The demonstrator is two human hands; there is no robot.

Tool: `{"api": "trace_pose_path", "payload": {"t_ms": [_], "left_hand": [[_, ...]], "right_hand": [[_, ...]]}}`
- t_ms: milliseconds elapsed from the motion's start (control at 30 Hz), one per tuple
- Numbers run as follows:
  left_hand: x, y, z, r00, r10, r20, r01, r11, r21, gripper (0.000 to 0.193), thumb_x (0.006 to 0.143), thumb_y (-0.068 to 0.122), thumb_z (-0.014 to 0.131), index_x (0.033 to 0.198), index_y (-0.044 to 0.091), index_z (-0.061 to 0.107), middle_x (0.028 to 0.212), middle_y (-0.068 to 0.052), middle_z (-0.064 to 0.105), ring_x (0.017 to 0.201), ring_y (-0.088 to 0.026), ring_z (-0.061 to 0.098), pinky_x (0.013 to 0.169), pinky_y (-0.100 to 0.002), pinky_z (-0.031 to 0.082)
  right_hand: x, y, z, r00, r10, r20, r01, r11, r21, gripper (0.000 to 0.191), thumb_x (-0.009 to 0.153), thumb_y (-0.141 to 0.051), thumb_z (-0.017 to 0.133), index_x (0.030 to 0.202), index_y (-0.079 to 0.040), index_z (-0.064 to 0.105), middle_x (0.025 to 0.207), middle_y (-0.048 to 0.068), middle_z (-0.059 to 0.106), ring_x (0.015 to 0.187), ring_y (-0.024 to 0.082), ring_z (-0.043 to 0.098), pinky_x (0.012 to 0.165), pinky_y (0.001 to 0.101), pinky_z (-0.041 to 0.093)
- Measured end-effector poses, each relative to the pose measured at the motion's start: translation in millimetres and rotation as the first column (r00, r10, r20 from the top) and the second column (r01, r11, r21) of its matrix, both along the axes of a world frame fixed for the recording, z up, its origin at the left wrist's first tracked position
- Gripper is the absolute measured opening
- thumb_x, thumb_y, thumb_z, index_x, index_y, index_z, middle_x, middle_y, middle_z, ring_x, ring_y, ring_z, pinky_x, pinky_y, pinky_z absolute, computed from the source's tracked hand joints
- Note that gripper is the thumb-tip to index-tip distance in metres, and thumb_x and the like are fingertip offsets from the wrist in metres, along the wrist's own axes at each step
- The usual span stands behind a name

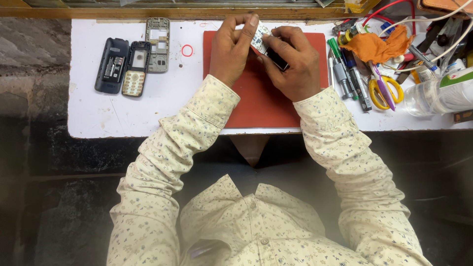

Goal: The person cleans a disassembled mobile phone frame with a toothbrush, wipes the keypad and screen with a cloth, then reassembles the phone by inserting the keypad and aligning the casing. The person handles the phone frame, keypad, screen, and casing throughout.

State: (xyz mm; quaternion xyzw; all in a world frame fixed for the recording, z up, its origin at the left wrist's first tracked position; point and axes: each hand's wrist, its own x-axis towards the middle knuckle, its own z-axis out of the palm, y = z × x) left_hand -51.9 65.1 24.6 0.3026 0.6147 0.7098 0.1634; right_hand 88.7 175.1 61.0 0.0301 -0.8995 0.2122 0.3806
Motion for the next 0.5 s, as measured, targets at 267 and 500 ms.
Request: {"api": "trace_pose_path", "payload": {"t_ms": [267, 500], "left_hand": [[33.1, -51.0, 48.8, 0.677, 0.441, -0.590, -0.230, 0.887, 0.399, 0.031, 0.113, 0.016, 0.058, 0.142, 0.007, 0.051, 0.143, -0.008, 0.056, 0.131, -0.020, 0.056, 0.108, -0.029, 0.052], [138.3, -172.8, 116.7, 0.532, 0.525, -0.665, 0.199, 0.686, 0.700, 0.035, 0.109, 0.018, 0.065, 0.140, 0.007, 0.053, 0.147, -0.009, 0.051, 0.138, -0.023, 0.051, 0.114, -0.035, 0.048]], "right_hand": [[0.0, 6.7, -2.1, 1.000, -0.023, 0.004, 0.023, 0.999, -0.038, 0.037, 0.091, -0.004, 0.087, 0.124, -0.002, 0.072, 0.121, 0.014, 0.063, 0.104, 0.027, 0.069, 0.087, 0.0355, 0.060], [0.1, 10.6, -6.8, 1.000, 0.006, 0.029, -0.005, 0.999, -0.037, 0.034, 0.092, -0.005, 0.087, 0.123, -0.001, 0.073, 0.122, 0.014, 0.064, 0.104, 0.026, 0.070, 0.086, 0.0344, 0.061]]}}
